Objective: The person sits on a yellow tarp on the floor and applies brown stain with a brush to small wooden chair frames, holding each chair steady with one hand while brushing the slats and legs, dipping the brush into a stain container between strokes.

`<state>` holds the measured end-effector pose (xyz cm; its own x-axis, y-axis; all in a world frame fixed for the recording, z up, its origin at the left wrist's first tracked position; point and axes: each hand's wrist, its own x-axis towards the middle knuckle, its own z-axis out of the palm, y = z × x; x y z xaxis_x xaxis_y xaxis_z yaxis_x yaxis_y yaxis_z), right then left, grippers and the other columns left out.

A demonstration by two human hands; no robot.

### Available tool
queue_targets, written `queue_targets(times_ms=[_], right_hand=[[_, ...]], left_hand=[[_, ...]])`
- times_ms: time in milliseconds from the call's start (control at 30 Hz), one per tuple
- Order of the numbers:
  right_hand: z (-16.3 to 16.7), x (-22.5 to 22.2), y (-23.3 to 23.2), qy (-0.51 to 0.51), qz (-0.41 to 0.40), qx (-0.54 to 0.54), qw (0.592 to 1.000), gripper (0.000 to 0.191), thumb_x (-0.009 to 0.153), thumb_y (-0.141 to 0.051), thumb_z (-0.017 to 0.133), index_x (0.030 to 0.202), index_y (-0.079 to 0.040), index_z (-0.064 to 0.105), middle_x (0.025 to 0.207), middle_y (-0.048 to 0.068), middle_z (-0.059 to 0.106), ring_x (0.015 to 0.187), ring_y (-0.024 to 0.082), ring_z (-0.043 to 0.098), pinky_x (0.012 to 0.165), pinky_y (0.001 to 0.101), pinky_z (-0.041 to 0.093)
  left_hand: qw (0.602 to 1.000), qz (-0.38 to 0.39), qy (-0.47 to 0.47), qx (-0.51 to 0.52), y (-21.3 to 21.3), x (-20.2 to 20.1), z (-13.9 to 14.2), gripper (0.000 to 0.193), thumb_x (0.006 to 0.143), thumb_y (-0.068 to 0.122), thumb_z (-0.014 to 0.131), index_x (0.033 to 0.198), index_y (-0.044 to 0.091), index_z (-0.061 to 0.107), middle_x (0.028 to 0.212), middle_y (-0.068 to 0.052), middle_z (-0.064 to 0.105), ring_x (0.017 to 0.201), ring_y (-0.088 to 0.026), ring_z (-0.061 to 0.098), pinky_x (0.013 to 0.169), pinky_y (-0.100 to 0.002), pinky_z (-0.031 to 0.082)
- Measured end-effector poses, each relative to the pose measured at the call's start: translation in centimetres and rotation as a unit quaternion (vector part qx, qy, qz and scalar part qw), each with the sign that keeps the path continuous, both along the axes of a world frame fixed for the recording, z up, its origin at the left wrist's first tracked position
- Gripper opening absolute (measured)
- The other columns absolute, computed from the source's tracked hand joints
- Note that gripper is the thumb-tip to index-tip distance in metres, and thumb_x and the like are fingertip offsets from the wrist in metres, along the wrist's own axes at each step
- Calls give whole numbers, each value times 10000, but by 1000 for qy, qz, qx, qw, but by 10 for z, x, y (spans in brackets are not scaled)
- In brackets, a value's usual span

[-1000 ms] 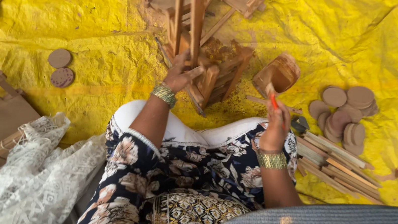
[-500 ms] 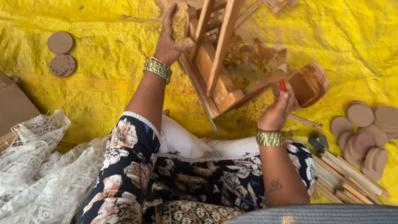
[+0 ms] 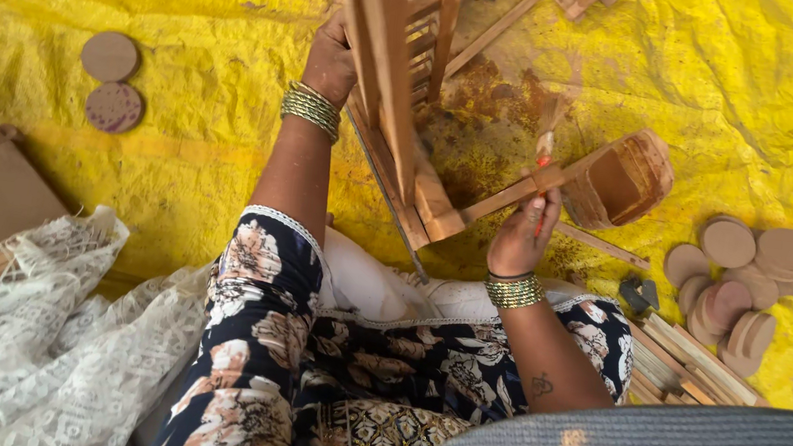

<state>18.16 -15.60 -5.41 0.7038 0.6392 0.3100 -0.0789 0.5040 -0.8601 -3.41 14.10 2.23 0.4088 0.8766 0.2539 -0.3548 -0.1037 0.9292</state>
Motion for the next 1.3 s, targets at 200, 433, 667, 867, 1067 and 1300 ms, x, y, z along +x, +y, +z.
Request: queue_targets(times_ms=[200, 433, 667, 867, 1067, 1300], right_hand=[[2, 2, 14, 13, 25, 49, 998, 514, 1113, -394, 524, 1511, -95, 394, 1345, 120, 607, 1251, 211, 575, 1135, 413, 433], [51, 75, 76, -5, 28, -21, 999, 351, 1169, -371, 426, 1439, -146, 436, 1235, 87, 625, 1126, 203, 662, 949, 337, 612], [47, 135, 138, -65, 58, -47, 995, 443, 1140, -408, 524, 1429, -74, 498, 1380, 61, 585, 1257, 179, 583, 1106, 396, 447], [65, 161, 113, -29, -17, 49, 998, 656, 1058, -577, 492, 1471, -71, 434, 1297, 55, 644, 1063, 201, 684, 973, 361, 544], [148, 106, 51, -156, -130, 182, 962, 660, 1082, -603, 396, 1510, -105, 459, 1098, 140, 725, 973, 186, 655, 894, 321, 484], [190, 84, -6, -546, -252, 92, 794, 462, 1129, -434, 396, 1262, -39, 595, 1047, 187, 691, 948, 311, 681, 915, 384, 528]], left_hand=[[988, 113, 41, 101, -20, -18, 11, 252, 901, -13, 791, 1142, 22, 728, 1119, -103, 753, 1002, -170, 710, 884, -323, 617], [976, 205, 69, 13, -73, -15, 44, 386, 839, 14, 818, 1196, 24, 672, 1213, -83, 689, 1115, -166, 674, 942, -306, 613], [976, 217, 12, -6, -72, 30, 27, 422, 924, 12, 723, 1313, 40, 563, 1275, -88, 661, 1139, -175, 684, 974, -318, 599], [982, 95, 126, 105, -50, 18, 30, 534, 964, 106, 785, 1423, 71, 514, 1343, -88, 660, 1239, -195, 645, 1050, -342, 540], [994, -4, 46, 104, -35, 17, 22, 590, 961, 155, 844, 1449, 89, 520, 1343, -77, 619, 1194, -163, 609, 1034, -330, 534], [975, 131, 126, 125, -62, 15, 28, 612, 892, 224, 858, 1414, 125, 555, 1254, -50, 654, 1059, -119, 653, 865, -282, 597]])
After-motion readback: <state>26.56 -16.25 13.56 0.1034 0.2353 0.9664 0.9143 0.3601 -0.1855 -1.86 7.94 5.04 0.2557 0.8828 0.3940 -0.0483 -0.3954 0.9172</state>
